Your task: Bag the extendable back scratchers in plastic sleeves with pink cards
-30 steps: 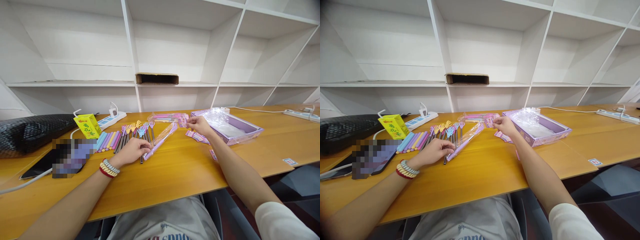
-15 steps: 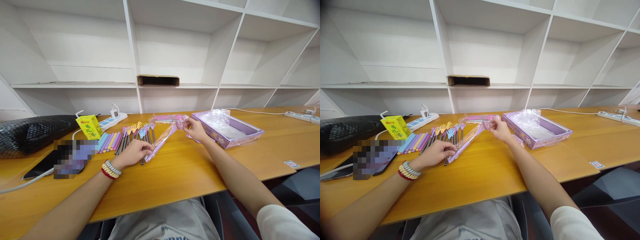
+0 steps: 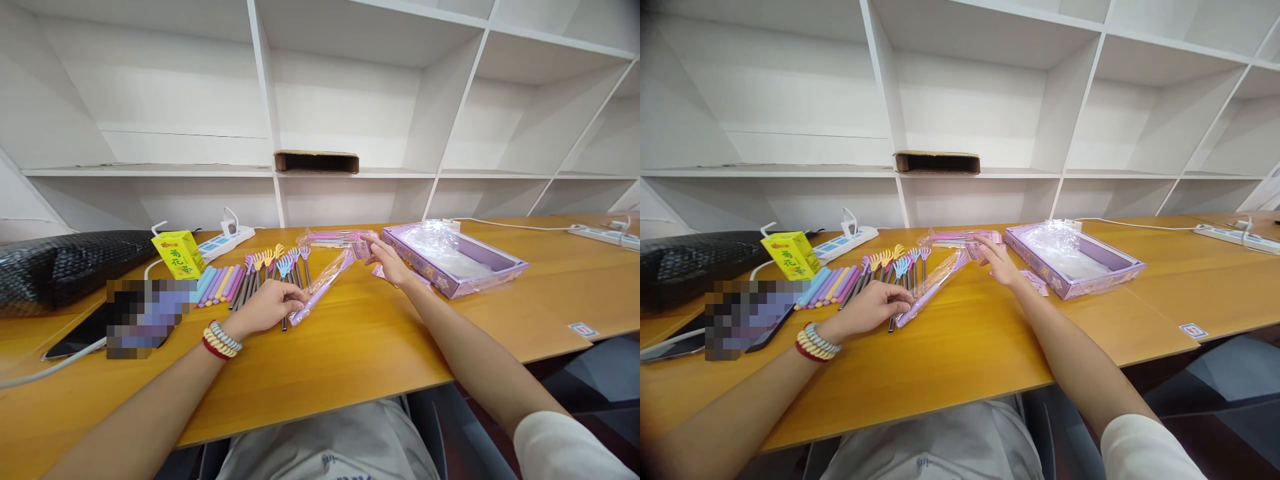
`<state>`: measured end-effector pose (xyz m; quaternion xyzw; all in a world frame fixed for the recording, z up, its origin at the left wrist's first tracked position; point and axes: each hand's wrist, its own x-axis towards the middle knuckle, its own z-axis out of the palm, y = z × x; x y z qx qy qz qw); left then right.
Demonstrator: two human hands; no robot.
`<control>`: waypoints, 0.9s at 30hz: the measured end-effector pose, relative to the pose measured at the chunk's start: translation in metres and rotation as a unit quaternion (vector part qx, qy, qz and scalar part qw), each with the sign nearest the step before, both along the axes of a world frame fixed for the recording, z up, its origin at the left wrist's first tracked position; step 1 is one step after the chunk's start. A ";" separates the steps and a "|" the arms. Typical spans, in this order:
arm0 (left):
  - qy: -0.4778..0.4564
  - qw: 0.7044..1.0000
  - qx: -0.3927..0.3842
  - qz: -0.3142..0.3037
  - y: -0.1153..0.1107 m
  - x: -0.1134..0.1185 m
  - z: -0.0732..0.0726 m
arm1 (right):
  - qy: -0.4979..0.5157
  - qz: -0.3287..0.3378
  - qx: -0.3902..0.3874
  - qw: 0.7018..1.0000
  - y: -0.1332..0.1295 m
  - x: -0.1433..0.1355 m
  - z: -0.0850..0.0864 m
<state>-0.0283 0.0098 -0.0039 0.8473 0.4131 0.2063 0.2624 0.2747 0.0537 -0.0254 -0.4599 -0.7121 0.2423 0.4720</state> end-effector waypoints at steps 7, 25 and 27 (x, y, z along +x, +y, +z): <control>0.012 1.000 0.002 0.000 0.004 0.004 0.004 | -0.002 -0.092 0.021 0.996 0.012 0.002 -0.007; 0.057 0.965 0.086 0.241 0.235 0.074 0.045 | -0.128 -0.395 -0.049 0.908 0.116 0.042 0.023; 0.070 0.962 0.076 0.251 0.256 0.082 0.038 | -0.135 -0.401 -0.058 0.904 0.131 0.044 0.020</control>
